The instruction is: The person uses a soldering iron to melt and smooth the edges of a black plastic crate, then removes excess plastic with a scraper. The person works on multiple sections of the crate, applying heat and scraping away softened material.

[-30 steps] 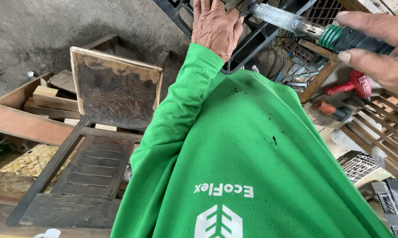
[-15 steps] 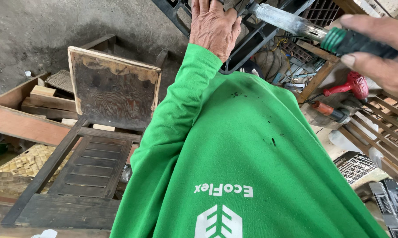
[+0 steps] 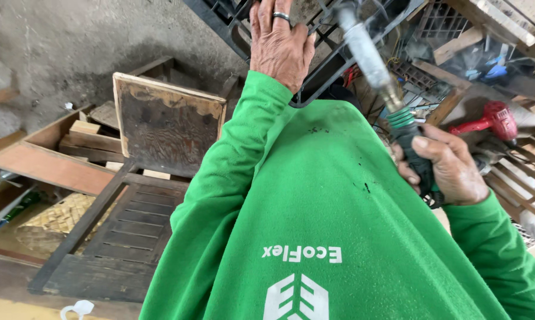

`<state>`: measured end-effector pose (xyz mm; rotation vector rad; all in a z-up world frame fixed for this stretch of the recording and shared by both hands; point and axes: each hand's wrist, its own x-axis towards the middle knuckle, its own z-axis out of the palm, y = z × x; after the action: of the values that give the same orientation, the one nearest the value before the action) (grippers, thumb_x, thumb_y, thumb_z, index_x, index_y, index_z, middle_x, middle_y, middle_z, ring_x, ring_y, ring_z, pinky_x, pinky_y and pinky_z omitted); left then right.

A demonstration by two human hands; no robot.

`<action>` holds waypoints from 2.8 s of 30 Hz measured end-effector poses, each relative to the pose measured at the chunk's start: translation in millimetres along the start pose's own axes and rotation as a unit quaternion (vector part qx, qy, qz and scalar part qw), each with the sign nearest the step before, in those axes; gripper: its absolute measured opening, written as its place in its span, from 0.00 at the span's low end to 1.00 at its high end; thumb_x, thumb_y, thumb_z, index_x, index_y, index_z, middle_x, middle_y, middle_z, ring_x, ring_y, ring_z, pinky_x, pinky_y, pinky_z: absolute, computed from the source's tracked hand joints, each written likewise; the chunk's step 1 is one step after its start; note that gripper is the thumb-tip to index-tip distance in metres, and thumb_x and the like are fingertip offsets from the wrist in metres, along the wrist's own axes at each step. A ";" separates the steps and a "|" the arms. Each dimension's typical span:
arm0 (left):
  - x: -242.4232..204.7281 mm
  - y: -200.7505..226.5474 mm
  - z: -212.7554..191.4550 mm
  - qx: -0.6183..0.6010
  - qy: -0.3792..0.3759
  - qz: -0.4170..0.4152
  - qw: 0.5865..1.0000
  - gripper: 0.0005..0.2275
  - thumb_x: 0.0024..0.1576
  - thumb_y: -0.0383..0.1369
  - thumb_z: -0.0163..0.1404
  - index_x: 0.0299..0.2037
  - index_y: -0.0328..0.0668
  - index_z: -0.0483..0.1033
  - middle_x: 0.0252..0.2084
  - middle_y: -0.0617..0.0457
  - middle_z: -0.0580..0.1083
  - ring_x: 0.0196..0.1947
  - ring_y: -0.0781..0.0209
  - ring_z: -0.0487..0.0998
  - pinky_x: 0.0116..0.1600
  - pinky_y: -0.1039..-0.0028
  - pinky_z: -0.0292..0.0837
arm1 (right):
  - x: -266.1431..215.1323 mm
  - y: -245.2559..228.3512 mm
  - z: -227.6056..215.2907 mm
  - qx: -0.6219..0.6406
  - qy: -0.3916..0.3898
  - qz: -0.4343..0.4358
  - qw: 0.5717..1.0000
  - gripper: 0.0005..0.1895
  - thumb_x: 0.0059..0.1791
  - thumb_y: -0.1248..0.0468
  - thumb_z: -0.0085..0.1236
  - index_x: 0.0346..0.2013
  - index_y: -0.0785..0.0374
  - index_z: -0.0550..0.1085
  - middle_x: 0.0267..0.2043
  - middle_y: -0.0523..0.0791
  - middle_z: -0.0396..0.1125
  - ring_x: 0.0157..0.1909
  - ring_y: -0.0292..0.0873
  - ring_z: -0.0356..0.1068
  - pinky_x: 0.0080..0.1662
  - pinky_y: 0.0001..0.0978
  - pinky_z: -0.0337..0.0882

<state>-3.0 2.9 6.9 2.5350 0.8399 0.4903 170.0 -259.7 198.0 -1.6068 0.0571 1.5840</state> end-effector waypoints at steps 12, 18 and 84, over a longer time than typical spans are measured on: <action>-1.1 -3.1 5.5 0.012 -0.005 0.000 1.000 0.11 0.63 0.37 0.57 0.40 0.34 0.78 0.67 0.33 0.57 0.70 0.31 0.53 0.74 0.38 0.48 | 22.7 11.3 4.4 0.207 -0.122 0.071 0.968 0.23 0.58 0.57 0.44 0.62 0.71 0.66 0.39 0.46 0.62 0.22 0.32 0.59 0.18 0.23 0.61; -2.4 -2.0 4.5 0.011 -0.004 -0.005 1.000 0.11 0.63 0.37 0.58 0.38 0.34 0.77 0.67 0.33 0.58 0.70 0.30 0.54 0.74 0.39 0.49 | 23.1 6.3 8.5 0.175 -0.075 0.090 0.978 0.18 0.59 0.56 0.40 0.51 0.72 0.62 0.40 0.47 0.60 0.22 0.32 0.56 0.17 0.23 0.60; 14.6 -11.9 -6.8 -0.152 0.077 -0.062 0.983 0.23 0.51 0.26 0.68 0.52 0.38 0.67 0.64 0.46 0.53 0.68 0.43 0.60 0.72 0.39 0.59 | 68.5 -164.2 15.5 -0.829 -0.077 -0.183 0.522 0.44 0.36 0.68 0.71 0.67 0.65 0.71 0.29 0.50 0.66 0.27 0.43 0.62 0.34 0.41 0.64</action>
<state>-0.7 22.6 9.7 2.1736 0.8977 0.7225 264.9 -111.7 229.0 -2.3255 -2.3894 1.1564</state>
